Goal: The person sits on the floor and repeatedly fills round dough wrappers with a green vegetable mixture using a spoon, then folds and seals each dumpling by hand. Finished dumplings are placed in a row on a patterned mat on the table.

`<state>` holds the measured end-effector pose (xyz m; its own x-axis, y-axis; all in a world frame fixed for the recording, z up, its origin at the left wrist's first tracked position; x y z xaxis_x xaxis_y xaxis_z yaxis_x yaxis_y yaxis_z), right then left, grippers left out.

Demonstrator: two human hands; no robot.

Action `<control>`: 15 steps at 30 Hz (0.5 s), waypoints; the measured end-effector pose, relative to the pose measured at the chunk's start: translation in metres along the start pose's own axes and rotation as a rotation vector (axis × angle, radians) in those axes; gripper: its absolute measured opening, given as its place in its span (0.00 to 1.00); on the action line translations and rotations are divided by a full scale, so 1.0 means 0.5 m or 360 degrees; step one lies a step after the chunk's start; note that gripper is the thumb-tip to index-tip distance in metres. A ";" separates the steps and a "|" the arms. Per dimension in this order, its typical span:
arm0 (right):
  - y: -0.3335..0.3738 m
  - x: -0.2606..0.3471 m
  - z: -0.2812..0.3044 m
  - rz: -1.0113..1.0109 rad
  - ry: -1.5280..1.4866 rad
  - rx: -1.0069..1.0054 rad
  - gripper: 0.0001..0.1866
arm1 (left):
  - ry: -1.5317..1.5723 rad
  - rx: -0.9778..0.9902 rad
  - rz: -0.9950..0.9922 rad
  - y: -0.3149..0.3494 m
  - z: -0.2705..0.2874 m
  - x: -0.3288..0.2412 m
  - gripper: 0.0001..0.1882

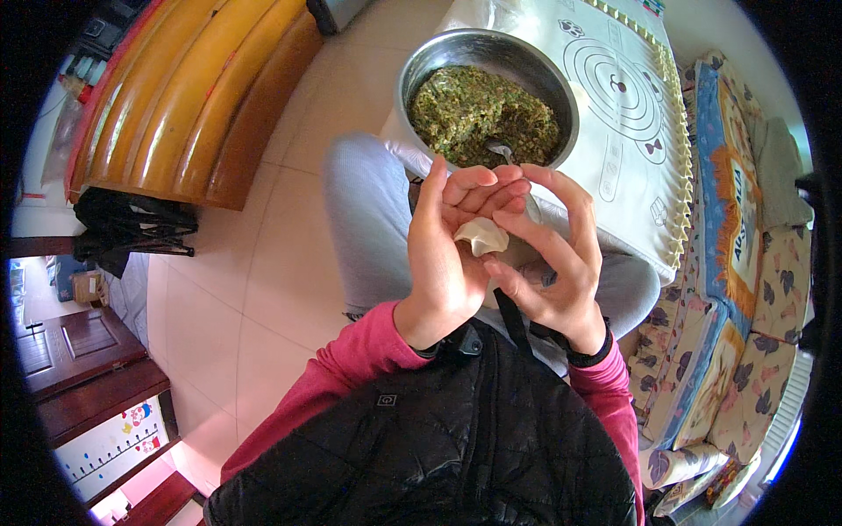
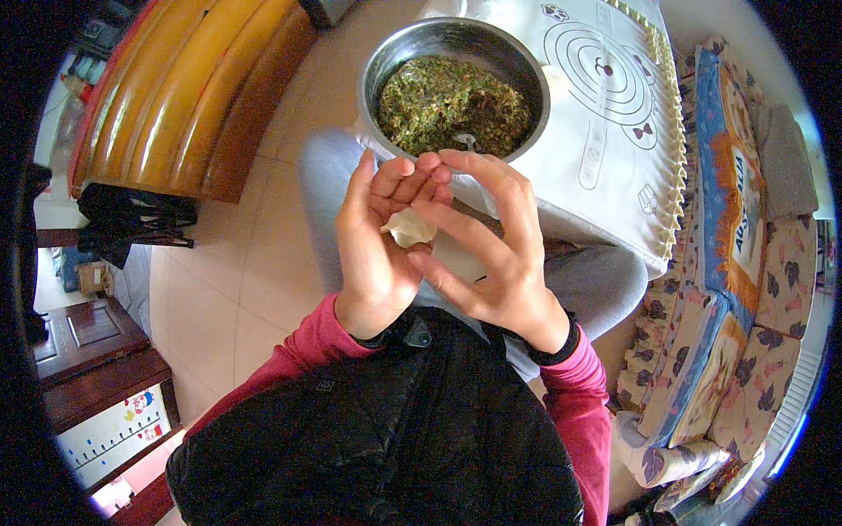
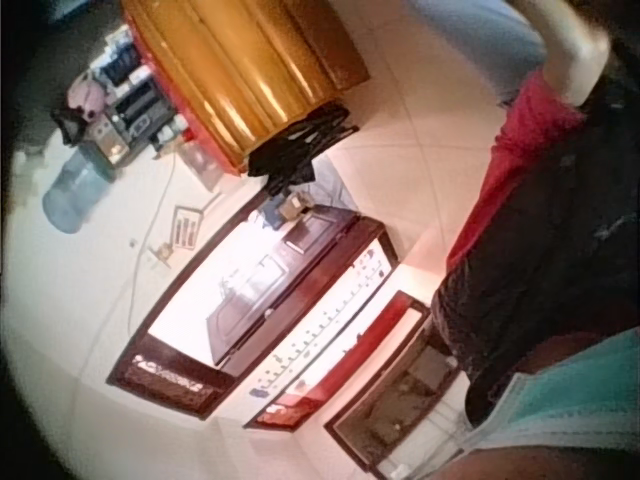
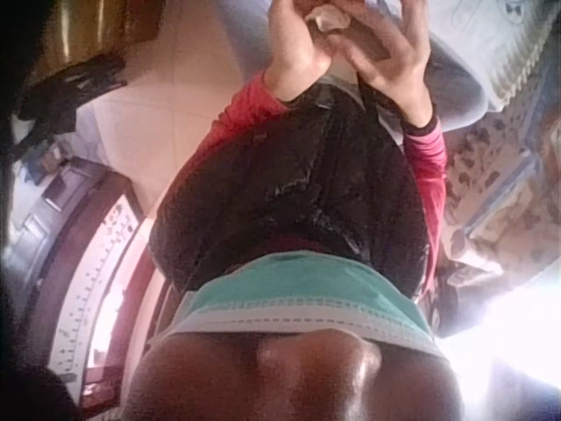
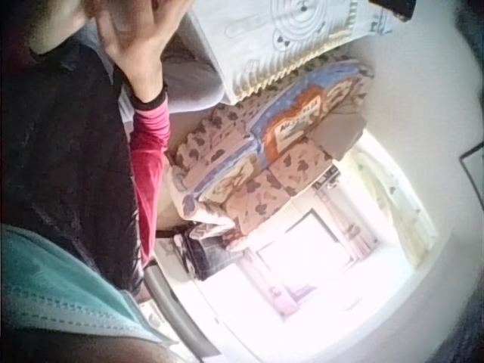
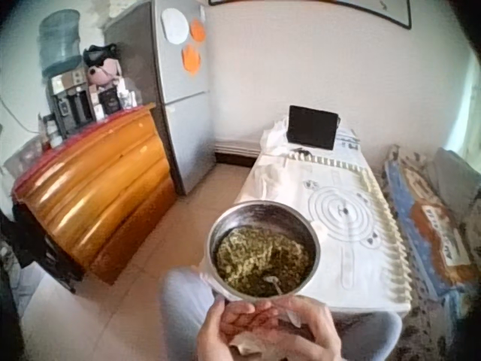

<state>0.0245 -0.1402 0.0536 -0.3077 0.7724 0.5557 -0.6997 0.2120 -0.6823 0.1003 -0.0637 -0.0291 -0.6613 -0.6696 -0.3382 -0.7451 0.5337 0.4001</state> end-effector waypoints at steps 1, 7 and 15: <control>0.000 0.004 0.002 0.0041 0.0029 0.0007 0.22 | -0.0037 0.0016 -0.0032 -0.001 -0.002 0.000 0.21; -0.004 0.000 0.009 0.0107 0.0281 -0.0049 0.18 | -0.0336 0.0085 -0.0228 -0.007 -0.015 0.003 0.22; 0.003 -0.069 0.029 -0.0368 -0.0014 -0.0054 0.11 | -0.0220 0.0269 0.0026 -0.022 -0.039 0.036 0.23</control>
<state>0.0247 -0.1750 0.0404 -0.1476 0.6957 0.7030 -0.7304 0.4026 -0.5518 0.0982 -0.0914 -0.0230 -0.6703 -0.5894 -0.4509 -0.7307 0.6305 0.2619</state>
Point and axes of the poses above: each hand's wrist, its own y-axis away from the middle knuckle, its own z-axis out of the back of the hand, x = y × z, the point moved 8 cm from there along -y, towards the middle knuckle, and after that the axes turned 9 degrees about -x, right-handed, at the moved point
